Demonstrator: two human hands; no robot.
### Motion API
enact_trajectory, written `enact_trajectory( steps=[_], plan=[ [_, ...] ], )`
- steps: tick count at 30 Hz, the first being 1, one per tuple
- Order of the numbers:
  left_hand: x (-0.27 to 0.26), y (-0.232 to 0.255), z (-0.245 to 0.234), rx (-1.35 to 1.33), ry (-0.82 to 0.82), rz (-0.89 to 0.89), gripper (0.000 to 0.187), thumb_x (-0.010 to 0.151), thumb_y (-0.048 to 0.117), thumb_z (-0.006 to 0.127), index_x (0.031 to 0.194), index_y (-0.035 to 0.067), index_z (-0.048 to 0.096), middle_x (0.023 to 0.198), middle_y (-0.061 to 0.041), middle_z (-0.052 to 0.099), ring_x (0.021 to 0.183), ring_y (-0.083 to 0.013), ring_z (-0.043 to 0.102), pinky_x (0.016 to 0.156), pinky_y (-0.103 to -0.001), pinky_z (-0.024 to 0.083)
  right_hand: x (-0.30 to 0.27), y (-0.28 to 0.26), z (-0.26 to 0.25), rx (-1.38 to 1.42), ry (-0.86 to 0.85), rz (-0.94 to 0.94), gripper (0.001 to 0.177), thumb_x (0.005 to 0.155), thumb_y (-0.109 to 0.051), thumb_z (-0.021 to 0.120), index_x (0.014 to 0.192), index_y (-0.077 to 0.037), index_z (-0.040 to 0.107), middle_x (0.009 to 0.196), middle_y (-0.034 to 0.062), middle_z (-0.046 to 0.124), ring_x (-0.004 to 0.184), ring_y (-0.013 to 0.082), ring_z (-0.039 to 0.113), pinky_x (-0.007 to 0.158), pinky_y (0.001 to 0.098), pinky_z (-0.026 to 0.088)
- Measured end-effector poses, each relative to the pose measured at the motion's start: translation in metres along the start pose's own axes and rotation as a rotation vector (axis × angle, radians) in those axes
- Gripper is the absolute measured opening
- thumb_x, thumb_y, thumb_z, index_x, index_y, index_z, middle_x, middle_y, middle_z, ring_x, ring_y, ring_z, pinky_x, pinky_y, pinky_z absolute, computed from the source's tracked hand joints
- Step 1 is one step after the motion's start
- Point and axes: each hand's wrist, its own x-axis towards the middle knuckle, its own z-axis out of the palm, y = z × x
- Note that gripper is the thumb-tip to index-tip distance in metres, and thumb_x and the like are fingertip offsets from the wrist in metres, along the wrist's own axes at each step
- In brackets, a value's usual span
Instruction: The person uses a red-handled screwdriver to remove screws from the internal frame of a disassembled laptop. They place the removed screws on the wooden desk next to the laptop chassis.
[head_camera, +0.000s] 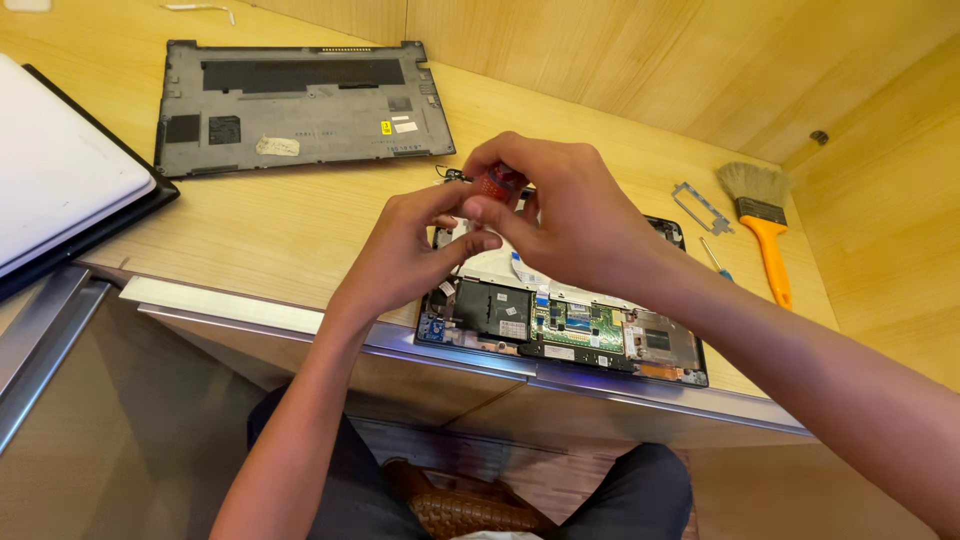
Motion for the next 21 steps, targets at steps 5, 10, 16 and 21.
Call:
enact_trajectory(
  steps=[5, 10, 16, 21],
  plan=[
    [-0.016, -0.017, -0.011, 0.194, -0.06, -0.096, 0.029, 0.085, 0.021, 0.067, 0.113, 0.014, 0.061, 0.108, 0.0, 0.065, 0.092, -0.014, 0.064, 0.078, -0.029, 0.049, -0.016, 0.009, -0.014, 0.014, 0.136, 0.021, 0.014, 0.089, -0.012, 0.068, 0.1, -0.007, 0.062, 0.081, 0.0029, 0.07, 0.073, 0.0118, 0.067, 0.07, 0.0248, 0.057],
    [-0.024, -0.021, -0.009, 0.281, -0.099, -0.144, 0.022, 0.087, 0.021, 0.062, 0.105, 0.01, 0.069, 0.104, -0.002, 0.072, 0.092, -0.0144, 0.067, 0.085, -0.031, 0.05, -0.036, 0.024, -0.024, 0.09, 0.254, 0.121, 0.018, 0.089, -0.015, 0.068, 0.102, -0.004, 0.062, 0.087, 0.0066, 0.073, 0.08, 0.0132, 0.074, 0.07, 0.0208, 0.059],
    [-0.007, -0.014, 0.007, 0.308, -0.134, -0.122, 0.012, 0.088, 0.016, 0.064, 0.092, 0.009, 0.071, 0.09, -0.001, 0.075, 0.083, -0.0148, 0.068, 0.073, -0.029, 0.049, -0.053, 0.038, -0.029, 0.148, 0.346, 0.249, 0.017, 0.09, -0.016, 0.066, 0.103, -0.006, 0.063, 0.095, 0.0051, 0.071, 0.083, 0.01, 0.068, 0.074, 0.0201, 0.059],
    [0.025, -0.013, 0.008, 0.384, -0.184, -0.125, 0.011, 0.09, 0.015, 0.063, 0.086, 0.009, 0.071, 0.074, -0.012, 0.071, 0.08, -0.0329, 0.07, 0.076, -0.042, 0.054, -0.082, 0.072, -0.029, 0.432, 0.566, 0.211, 0.02, 0.092, -0.005, 0.064, 0.109, 0.005, 0.061, 0.095, 0.0159, 0.068, 0.08, 0.0161, 0.067, 0.072, 0.0259, 0.06]
  ],
)
